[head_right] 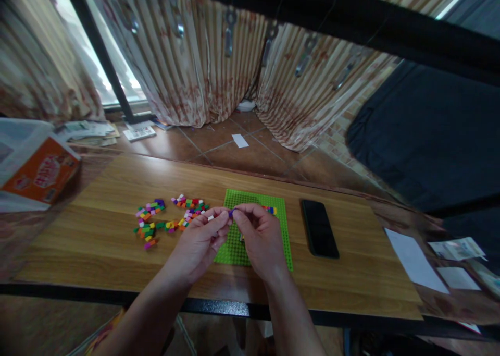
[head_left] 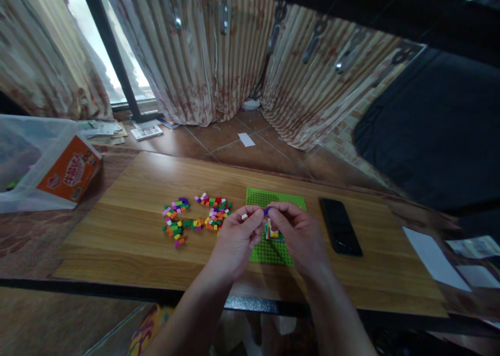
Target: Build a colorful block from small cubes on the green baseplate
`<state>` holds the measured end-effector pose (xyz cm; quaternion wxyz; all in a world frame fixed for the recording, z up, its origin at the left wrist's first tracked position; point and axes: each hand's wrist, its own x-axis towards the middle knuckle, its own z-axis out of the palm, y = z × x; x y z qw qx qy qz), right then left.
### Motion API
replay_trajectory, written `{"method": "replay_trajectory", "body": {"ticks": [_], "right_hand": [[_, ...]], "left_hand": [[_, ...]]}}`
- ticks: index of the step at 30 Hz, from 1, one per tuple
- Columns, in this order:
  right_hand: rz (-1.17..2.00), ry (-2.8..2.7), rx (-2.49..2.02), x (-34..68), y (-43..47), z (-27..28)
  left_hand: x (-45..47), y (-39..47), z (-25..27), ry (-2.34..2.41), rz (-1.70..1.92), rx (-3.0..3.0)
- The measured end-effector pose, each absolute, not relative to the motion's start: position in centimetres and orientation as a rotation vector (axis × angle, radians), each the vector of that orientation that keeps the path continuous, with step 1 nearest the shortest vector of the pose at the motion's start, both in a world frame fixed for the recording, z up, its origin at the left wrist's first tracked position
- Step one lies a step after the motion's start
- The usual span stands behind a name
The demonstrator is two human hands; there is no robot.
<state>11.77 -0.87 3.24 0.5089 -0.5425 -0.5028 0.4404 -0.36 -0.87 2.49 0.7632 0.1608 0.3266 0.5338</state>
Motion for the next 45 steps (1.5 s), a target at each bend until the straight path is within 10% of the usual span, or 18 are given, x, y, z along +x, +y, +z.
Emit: {"method": "replay_trajectory", "body": {"ticks": [34,45], "right_hand": [[0.543,-1.496,-1.723,20.2,1.1,-0.4],[0.855,-1.250,-1.673,19.9,1.6,-1.3]], "left_hand": [[-0.7,-0.4,1.9,0.818,1.177,0.269],[-0.9,-0.4,1.9,0.820,1.171,0.262]]}}
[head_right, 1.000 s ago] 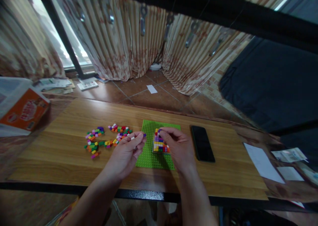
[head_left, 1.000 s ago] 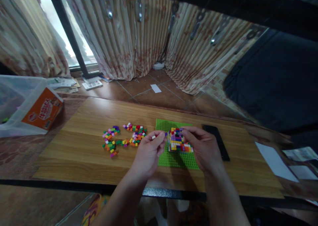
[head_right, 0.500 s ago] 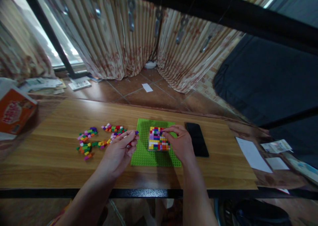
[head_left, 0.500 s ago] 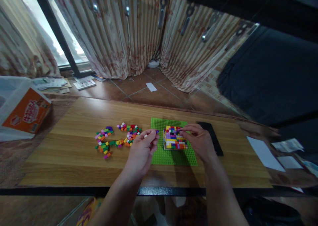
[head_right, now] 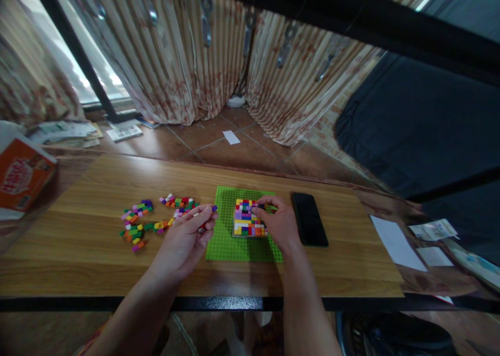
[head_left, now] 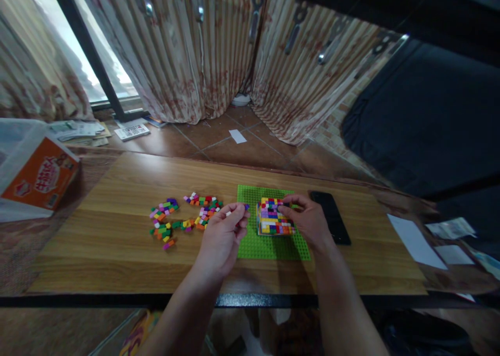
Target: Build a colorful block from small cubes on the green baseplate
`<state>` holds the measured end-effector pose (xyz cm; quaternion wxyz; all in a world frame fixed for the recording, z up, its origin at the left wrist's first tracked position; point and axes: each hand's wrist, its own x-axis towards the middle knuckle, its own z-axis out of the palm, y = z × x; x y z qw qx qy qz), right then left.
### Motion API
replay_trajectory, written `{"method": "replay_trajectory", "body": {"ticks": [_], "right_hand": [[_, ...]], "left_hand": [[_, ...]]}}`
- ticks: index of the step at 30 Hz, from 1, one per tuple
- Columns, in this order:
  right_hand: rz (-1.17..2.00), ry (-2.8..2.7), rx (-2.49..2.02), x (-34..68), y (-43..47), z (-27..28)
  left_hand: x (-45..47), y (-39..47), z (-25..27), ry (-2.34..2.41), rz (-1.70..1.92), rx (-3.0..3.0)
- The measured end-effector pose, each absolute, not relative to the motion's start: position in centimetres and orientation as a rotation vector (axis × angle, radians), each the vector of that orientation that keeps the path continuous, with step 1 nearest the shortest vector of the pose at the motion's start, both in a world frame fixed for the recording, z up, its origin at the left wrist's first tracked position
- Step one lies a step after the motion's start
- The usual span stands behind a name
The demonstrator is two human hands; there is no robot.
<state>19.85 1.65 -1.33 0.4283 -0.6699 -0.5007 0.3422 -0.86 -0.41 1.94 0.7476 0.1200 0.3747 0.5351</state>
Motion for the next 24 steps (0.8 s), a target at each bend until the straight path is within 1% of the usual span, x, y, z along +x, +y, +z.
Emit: {"method": "replay_trajectory", "body": {"ticks": [4,15,17,22,24], "right_hand": [[0.995,-1.126,-1.623,19.6,1.6,-1.0],[1.010,-1.187,-1.580,19.7,1.6,-1.2],[0.952,-1.223,-1.612,19.8,1.5,-1.2],[0.595,-1.392,-1.522,18.8,1.0,0.4],[0.615,-1.456,-1.451,17.7,0.6,1.5]], "left_hand": [[-0.8,-0.4,1.9,0.819,1.172,0.264],[-0.4,-0.5,1.8,0.836,1.157,0.274],[-0.4,-0.5,1.7,0.840,1.152,0.276],[-0.3,-0.5,1.6,0.835,1.145,0.292],[-0.3,-0.6,1.7,0.831,1.137,0.297]]}}
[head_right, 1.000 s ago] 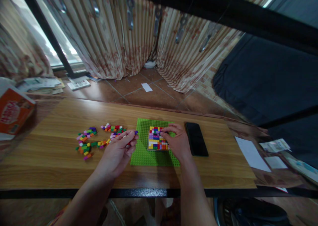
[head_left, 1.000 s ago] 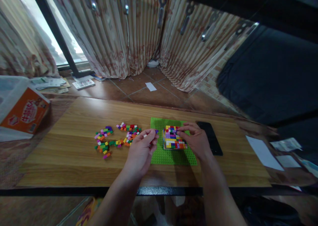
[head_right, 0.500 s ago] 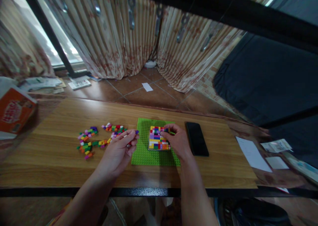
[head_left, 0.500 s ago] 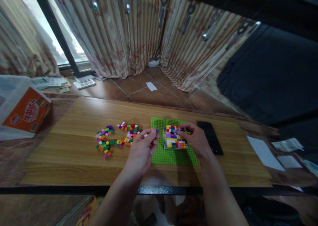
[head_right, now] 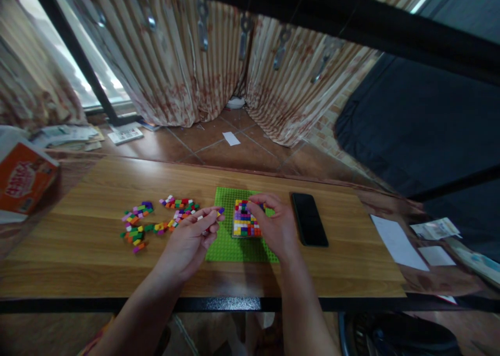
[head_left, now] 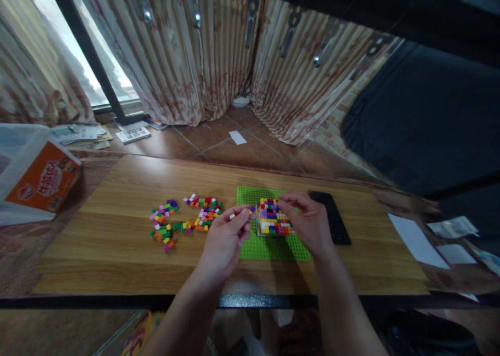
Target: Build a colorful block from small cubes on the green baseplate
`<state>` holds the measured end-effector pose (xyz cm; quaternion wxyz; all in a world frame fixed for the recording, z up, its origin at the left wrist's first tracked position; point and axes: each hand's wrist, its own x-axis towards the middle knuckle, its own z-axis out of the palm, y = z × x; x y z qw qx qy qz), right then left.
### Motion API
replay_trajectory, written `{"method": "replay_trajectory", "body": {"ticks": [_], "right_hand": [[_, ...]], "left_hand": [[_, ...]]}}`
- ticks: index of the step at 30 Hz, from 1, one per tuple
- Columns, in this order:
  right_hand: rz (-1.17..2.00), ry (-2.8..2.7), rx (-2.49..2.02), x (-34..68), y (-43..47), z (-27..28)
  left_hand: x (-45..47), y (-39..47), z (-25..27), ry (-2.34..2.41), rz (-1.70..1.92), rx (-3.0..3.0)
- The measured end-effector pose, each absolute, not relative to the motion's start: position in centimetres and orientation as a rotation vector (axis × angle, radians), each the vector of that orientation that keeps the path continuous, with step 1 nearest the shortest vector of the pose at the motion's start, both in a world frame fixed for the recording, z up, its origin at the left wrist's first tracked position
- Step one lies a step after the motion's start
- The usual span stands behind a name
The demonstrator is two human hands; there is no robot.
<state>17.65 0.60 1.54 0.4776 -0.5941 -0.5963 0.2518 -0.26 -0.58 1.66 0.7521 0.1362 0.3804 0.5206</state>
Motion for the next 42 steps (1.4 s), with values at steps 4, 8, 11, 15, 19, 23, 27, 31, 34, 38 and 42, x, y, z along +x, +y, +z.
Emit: {"method": "replay_trajectory", "body": {"ticks": [4,8,11,15,19,23,27,31,34,38,42], "right_hand": [[0.834,-1.553,-1.358,15.2,-0.2,2.9],[0.880,-1.527,-1.366,14.2,-0.5,2.8],[0.908,-1.489,-1.344,14.1,-0.4,2.7],[0.964,-1.450,-1.331,14.0,-0.5,2.9],[1.015,-1.427,-1.320,13.9,-0.6,2.9],[1.083,-1.396,-1.296,13.9,-0.6,2.8],[1.132,-1.335,-1.274,13.8,-0.6,3.1],[1.167,-1.293,-1.265,13.7,-0.7,3.4],[1.129,-1.249,-1.283,14.3,-0.6,3.5],[0.944,-1.229,-1.440,17.0,-0.2,3.2],[0.712,-1.365,-1.643,20.0,0.1,2.3]], "left_hand": [[-0.1,-0.7,1.8,0.803,1.135,0.321],[-0.1,-0.7,2.0,0.778,1.130,0.348],[-0.1,-0.7,2.0,0.767,1.119,0.362],[0.0,-0.8,1.9,0.751,1.113,0.389],[0.0,-0.8,2.0,0.739,1.123,0.386],[0.1,-0.9,2.1,0.734,1.121,0.397],[0.2,-0.9,2.1,0.729,1.135,0.407],[0.2,-1.0,2.1,0.718,1.128,0.406],[0.2,-1.0,2.2,0.703,1.128,0.388],[0.0,-0.9,2.2,0.713,1.128,0.335],[-0.2,-0.7,2.1,0.764,1.132,0.320]]}}
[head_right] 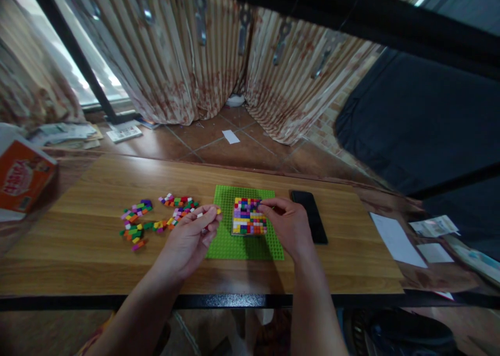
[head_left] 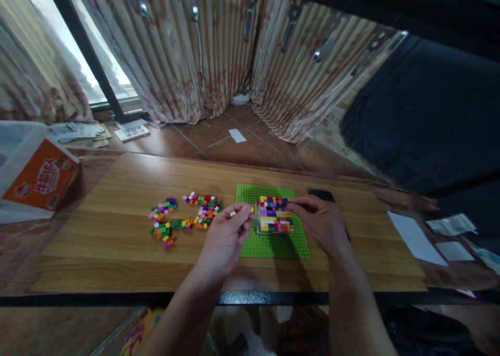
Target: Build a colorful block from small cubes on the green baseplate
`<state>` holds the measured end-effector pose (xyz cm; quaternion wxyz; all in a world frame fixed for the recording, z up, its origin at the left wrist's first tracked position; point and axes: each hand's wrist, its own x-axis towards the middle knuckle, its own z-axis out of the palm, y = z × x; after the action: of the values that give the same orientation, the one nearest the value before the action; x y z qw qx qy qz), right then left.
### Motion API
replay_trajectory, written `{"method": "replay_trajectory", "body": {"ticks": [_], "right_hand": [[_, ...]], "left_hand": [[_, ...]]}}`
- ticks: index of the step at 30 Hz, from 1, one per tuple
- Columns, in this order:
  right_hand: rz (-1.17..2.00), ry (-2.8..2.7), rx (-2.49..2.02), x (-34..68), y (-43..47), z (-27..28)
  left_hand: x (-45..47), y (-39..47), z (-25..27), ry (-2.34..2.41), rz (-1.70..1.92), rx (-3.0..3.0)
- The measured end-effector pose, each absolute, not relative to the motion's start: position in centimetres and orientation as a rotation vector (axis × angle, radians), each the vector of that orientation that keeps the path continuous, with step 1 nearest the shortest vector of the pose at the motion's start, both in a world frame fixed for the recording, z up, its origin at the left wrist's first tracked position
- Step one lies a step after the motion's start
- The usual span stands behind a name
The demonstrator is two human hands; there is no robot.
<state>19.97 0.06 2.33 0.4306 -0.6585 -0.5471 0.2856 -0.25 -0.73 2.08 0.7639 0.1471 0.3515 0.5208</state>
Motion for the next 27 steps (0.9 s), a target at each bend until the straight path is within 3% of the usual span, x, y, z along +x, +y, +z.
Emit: {"method": "replay_trajectory", "body": {"ticks": [17,27], "right_hand": [[0.435,-1.580,-1.860,18.5,0.6,1.4],[0.488,-1.470,-1.843,19.7,0.2,1.8]], "left_hand": [[-0.3,-0.5,1.9,0.808,1.136,0.310],[-0.3,-0.6,2.0,0.807,1.143,0.293]]}}
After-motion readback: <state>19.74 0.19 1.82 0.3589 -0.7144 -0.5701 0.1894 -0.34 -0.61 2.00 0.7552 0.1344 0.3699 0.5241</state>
